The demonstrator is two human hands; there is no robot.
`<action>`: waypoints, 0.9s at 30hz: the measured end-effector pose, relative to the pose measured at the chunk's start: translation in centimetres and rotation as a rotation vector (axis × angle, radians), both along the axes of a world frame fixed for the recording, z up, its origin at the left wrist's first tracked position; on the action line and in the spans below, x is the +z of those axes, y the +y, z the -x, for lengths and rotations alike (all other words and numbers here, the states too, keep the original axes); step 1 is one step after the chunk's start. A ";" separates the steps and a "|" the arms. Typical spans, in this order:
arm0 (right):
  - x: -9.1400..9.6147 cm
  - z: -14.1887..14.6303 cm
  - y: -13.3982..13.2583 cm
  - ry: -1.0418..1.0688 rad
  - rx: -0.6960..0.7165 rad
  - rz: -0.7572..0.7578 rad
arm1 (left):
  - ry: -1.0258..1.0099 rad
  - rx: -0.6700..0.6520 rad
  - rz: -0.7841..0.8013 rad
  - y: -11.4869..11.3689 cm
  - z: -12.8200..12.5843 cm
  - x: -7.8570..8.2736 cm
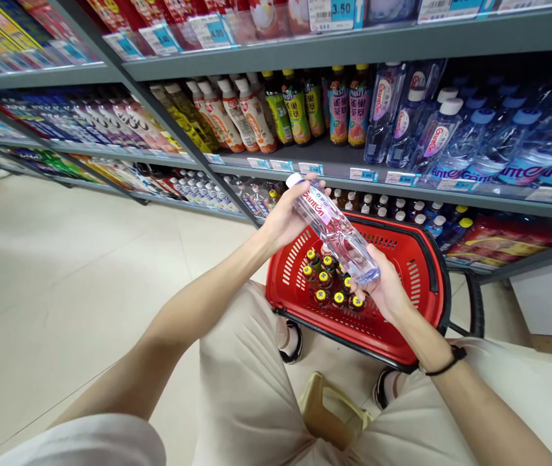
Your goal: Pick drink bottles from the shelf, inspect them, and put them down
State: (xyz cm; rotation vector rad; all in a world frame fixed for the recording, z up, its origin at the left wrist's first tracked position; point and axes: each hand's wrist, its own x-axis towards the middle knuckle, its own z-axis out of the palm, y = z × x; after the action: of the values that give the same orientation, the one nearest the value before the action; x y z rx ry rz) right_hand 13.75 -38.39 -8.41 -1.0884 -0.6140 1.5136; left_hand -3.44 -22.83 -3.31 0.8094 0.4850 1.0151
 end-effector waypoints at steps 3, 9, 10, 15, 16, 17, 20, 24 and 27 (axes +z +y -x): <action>-0.2 0.3 0.2 -0.001 -0.068 0.005 | 0.057 0.099 0.016 -0.6 -0.6 0.1; -0.4 0.8 0.4 -0.037 -0.092 -0.036 | 0.115 0.159 0.017 -0.4 -0.8 0.0; -0.4 0.8 0.3 -0.049 -0.087 -0.041 | 0.111 0.150 0.023 -0.2 -0.7 -0.1; -0.7 0.6 0.0 -0.076 -0.093 -0.060 | 0.063 0.105 -0.005 -0.1 -0.3 -0.1; -0.7 0.5 0.0 -0.075 -0.084 -0.063 | 0.062 0.105 -0.007 -0.2 -0.3 0.0; -0.8 0.4 0.0 -0.072 -0.071 -0.066 | 0.063 0.107 -0.003 -0.4 -0.3 0.0; -1.0 0.1 -0.1 -0.054 -0.030 -0.068 | 0.038 0.102 0.016 -0.7 -0.4 -0.1; -1.1 -0.1 0.0 -0.042 0.002 -0.054 | -0.041 0.049 0.003 -0.5 -0.5 -0.5; -1.2 0.0 0.1 -0.050 0.000 -0.033 | -0.050 0.032 -0.030 -0.6 -0.6 -0.3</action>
State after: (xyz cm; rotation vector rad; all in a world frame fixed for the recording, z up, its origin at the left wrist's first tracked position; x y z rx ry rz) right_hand 13.77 -38.31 -9.58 -1.1034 -0.6713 1.4745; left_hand -2.86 -23.43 -3.63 0.8035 0.4422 1.0718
